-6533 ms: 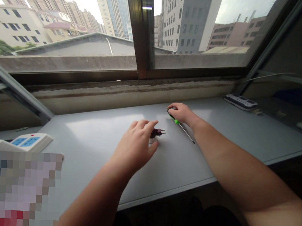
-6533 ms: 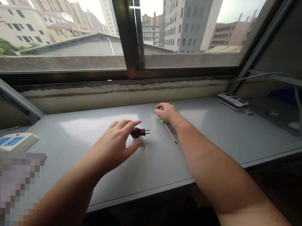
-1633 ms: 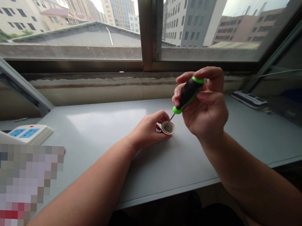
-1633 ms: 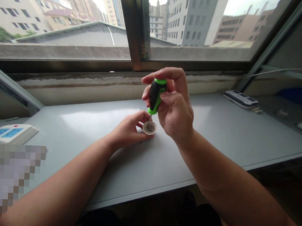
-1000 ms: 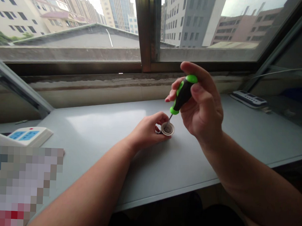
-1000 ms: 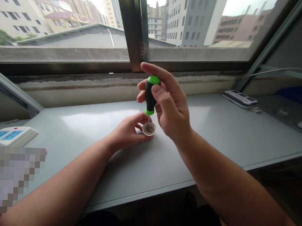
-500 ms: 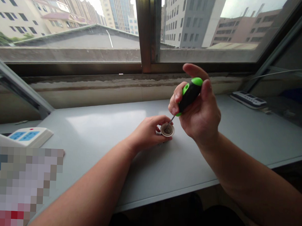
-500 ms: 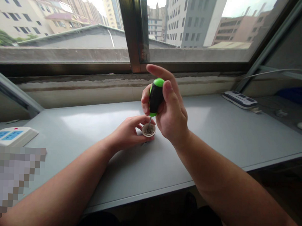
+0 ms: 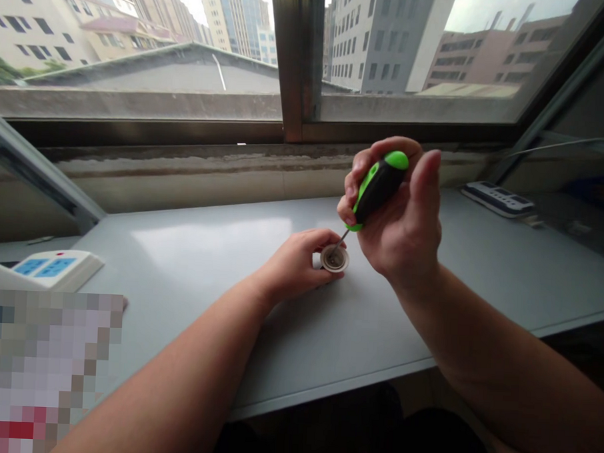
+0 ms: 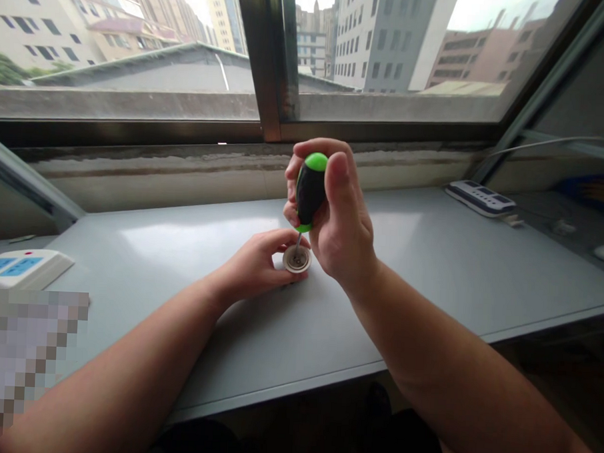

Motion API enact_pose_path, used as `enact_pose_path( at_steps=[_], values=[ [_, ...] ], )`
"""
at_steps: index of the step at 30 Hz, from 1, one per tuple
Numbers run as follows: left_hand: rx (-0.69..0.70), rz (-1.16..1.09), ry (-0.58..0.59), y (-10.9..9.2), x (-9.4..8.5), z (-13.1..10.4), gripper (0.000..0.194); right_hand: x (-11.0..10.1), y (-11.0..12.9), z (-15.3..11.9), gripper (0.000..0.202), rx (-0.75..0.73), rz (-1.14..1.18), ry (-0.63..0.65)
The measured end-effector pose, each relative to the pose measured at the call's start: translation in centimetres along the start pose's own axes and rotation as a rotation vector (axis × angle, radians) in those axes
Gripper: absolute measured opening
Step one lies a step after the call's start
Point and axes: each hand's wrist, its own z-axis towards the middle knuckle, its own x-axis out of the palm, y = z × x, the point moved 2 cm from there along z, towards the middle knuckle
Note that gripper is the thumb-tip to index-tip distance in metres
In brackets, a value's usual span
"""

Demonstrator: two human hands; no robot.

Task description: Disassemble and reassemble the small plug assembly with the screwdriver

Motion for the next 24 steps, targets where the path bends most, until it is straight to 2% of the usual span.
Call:
enact_pose_path(
  at_steps=[3,7,9,15,20,24],
  values=[
    [-0.018,-0.071,0.000,0.34,0.45,-0.09,0.026,-0.37,-0.25,-0.02,0.028,0.018,-0.049,0.013],
    [0.004,-0.058,-0.025,0.43,0.67,-0.13,0.026,-0.52,-0.28,0.07,0.051,0.083,-0.050,0.089],
    [0.014,-0.035,-0.037,0.35,0.60,-0.12,0.029,-0.43,-0.17,0.10,0.055,0.108,-0.028,0.099],
    [0.019,-0.014,0.007,0.05,0.47,-0.05,0.028,-0.25,-0.15,-0.04,0.034,0.088,0.023,0.054],
    [0.036,0.034,0.020,-0.11,0.35,-0.03,0.025,-0.37,-0.29,-0.11,0.038,0.054,-0.096,0.074],
    [0.059,0.025,0.032,-0.34,0.30,-0.01,0.026,0.12,0.24,0.03,0.036,0.094,-0.016,0.089]
  ],
)
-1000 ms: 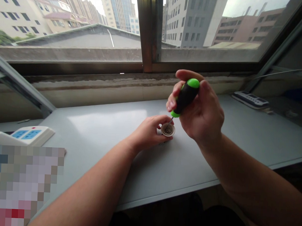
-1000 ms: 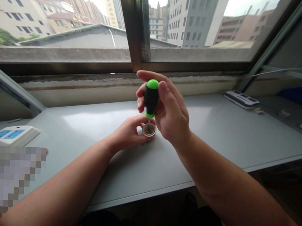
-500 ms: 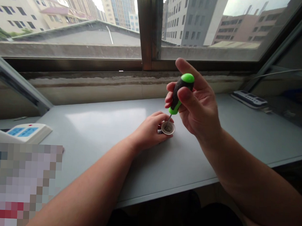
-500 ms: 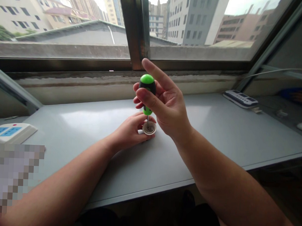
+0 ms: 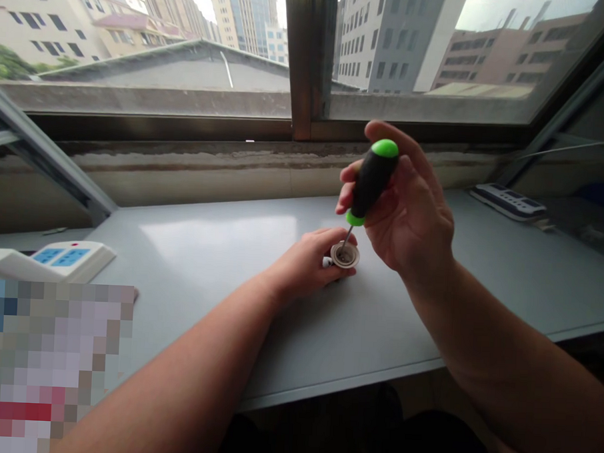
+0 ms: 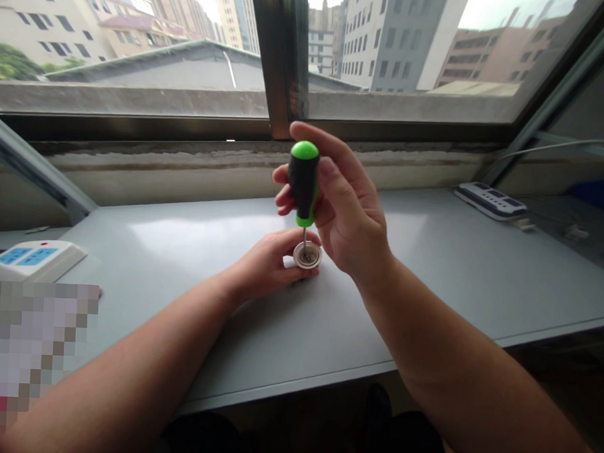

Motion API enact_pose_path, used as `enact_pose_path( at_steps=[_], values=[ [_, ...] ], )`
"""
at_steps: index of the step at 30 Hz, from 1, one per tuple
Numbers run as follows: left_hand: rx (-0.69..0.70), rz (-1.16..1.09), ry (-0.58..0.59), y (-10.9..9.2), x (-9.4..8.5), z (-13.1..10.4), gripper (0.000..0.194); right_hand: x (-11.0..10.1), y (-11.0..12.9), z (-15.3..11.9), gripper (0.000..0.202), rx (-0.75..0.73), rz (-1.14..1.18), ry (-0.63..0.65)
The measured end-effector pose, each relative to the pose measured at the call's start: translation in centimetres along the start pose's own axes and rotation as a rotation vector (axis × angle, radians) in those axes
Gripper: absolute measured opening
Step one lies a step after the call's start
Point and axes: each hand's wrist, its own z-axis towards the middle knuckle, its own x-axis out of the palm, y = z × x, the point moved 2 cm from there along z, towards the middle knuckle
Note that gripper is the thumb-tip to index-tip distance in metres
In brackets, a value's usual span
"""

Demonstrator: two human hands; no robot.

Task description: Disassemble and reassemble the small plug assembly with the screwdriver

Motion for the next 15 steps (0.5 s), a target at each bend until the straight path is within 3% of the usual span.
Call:
enact_pose_path(
  at_steps=[4,8,10,15],
  values=[
    [0.013,-0.007,-0.002,-0.2,0.0,0.1,0.026,0.3,0.7,-0.3,0.025,-0.003,0.082,-0.065],
    [-0.005,-0.006,-0.019,-0.2,0.0,0.0,0.024,0.0,0.7,-0.3,0.040,-0.064,-0.032,-0.040],
    [-0.004,-0.039,-0.014,-0.2,0.1,0.0,0.026,-0.4,0.5,0.0,0.037,-0.066,-0.046,-0.039],
    [-0.009,-0.073,-0.052,0.0,0.3,-0.2,0.034,-0.8,0.6,0.5,0.027,-0.091,0.126,-0.048]
  ],
)
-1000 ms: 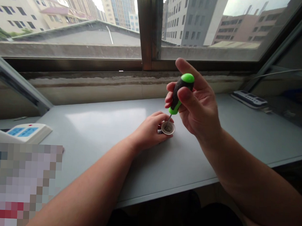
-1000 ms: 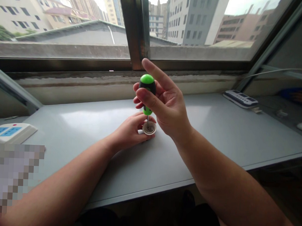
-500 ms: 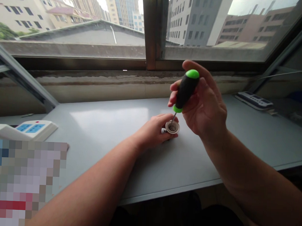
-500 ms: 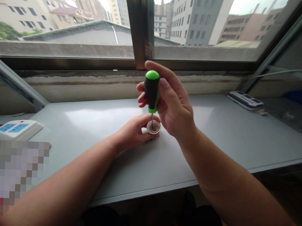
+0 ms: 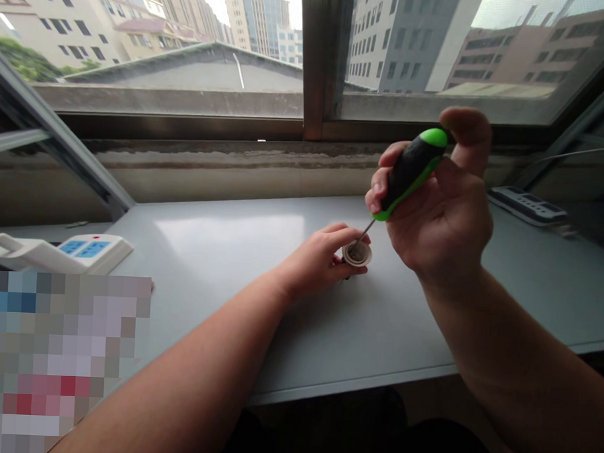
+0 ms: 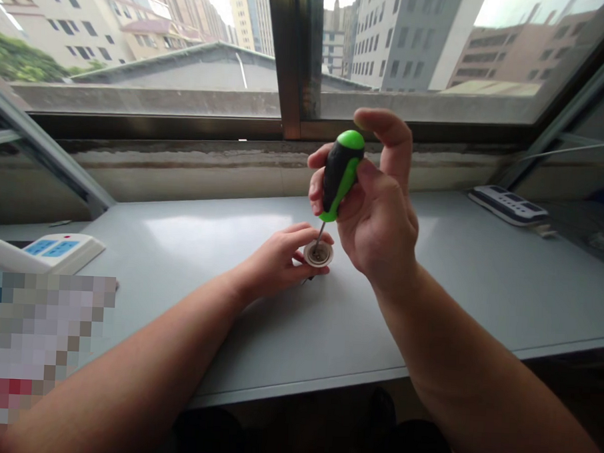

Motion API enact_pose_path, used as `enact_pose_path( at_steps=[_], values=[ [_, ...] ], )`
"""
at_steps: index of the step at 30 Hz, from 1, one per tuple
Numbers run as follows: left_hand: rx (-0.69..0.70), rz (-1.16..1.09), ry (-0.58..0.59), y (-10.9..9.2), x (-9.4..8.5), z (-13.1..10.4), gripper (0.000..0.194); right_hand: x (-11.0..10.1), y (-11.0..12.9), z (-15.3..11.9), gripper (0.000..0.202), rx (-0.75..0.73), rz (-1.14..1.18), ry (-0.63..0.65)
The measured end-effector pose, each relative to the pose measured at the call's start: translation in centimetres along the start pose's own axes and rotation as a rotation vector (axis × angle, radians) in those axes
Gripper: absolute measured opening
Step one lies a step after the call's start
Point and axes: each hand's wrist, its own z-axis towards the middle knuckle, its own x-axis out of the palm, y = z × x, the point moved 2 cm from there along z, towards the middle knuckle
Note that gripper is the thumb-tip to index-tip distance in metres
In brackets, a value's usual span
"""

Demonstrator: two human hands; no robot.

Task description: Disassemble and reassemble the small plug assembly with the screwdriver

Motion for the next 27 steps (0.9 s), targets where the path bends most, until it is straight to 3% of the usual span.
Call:
enact_pose_path(
  at_steps=[5,8,12,19,23,27],
  values=[
    [0.029,0.034,-0.017,0.26,0.01,-0.05,0.039,0.21,0.49,-0.30,0.035,-0.029,-0.046,-0.006],
    [0.042,0.042,-0.002,0.30,0.03,-0.06,0.040,0.07,0.31,-0.42,0.023,0.001,-0.040,0.014],
    [0.054,0.058,0.001,0.15,-0.09,0.01,0.036,-0.13,0.14,-0.47,0.026,0.005,-0.046,0.033],
    [0.042,0.104,0.003,0.09,-0.28,0.17,0.022,-0.21,0.10,-0.60,0.035,-0.168,-0.186,0.007],
    [0.013,0.105,-0.037,0.36,-0.13,0.10,0.036,-0.52,-0.10,-0.27,0.030,-0.093,-0.108,0.094],
    [0.033,0.125,-0.080,0.43,-0.11,0.12,0.042,-0.38,0.11,-0.01,0.027,-0.065,-0.013,0.066]
  ],
)
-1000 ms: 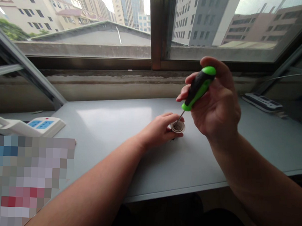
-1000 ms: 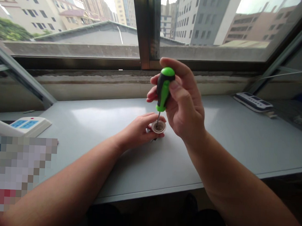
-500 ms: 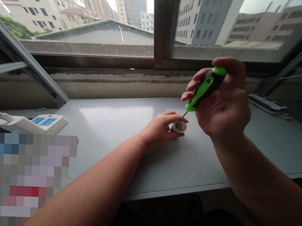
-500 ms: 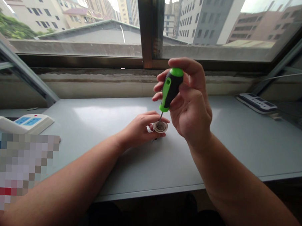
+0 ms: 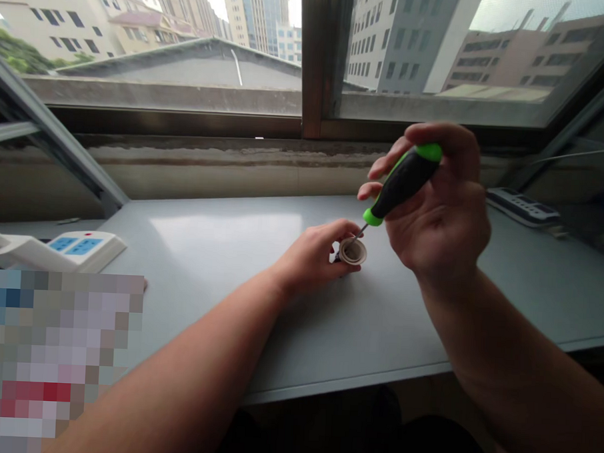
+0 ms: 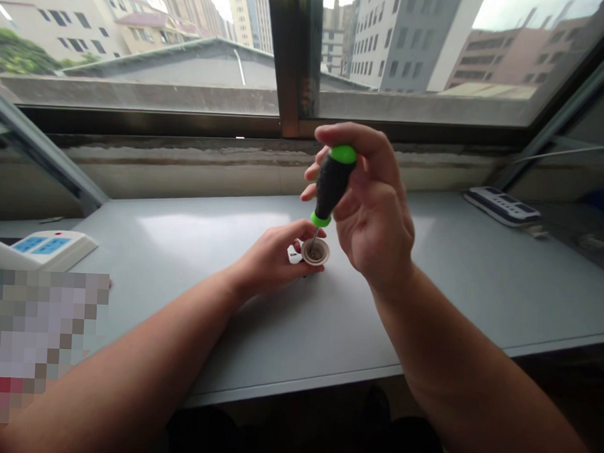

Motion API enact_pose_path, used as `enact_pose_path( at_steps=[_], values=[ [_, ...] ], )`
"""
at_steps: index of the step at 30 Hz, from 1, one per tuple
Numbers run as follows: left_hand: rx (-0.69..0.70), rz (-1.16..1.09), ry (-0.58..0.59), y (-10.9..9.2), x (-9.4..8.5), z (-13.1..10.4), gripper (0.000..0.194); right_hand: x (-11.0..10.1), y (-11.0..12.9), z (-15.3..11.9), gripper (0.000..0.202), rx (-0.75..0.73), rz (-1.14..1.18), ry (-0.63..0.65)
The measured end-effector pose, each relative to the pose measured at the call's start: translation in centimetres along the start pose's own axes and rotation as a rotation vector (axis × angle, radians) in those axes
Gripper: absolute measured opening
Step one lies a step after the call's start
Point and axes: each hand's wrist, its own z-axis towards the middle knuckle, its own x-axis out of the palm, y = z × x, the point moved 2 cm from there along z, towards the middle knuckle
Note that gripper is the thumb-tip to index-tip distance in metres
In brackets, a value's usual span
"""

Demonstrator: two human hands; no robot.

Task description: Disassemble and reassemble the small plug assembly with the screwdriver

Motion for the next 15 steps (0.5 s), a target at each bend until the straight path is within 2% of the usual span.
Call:
enact_pose_path(
  at_steps=[4,7,10,15],
  values=[
    [0.032,0.031,-0.014,0.0,-0.1,0.2,0.044,0.7,0.2,0.1,0.021,0.057,-0.026,-0.045],
    [0.068,0.012,-0.027,0.0,-0.2,0.3,0.042,1.0,0.8,0.1,0.013,-0.002,-0.004,-0.126],
    [0.091,0.014,-0.045,0.0,-0.3,0.3,0.037,0.8,1.7,0.1,0.020,-0.028,-0.029,-0.204],
    [0.111,0.067,-0.058,0.0,-0.4,0.2,0.029,0.7,2.2,0.1,0.025,-0.015,-0.019,-0.185]
  ],
)
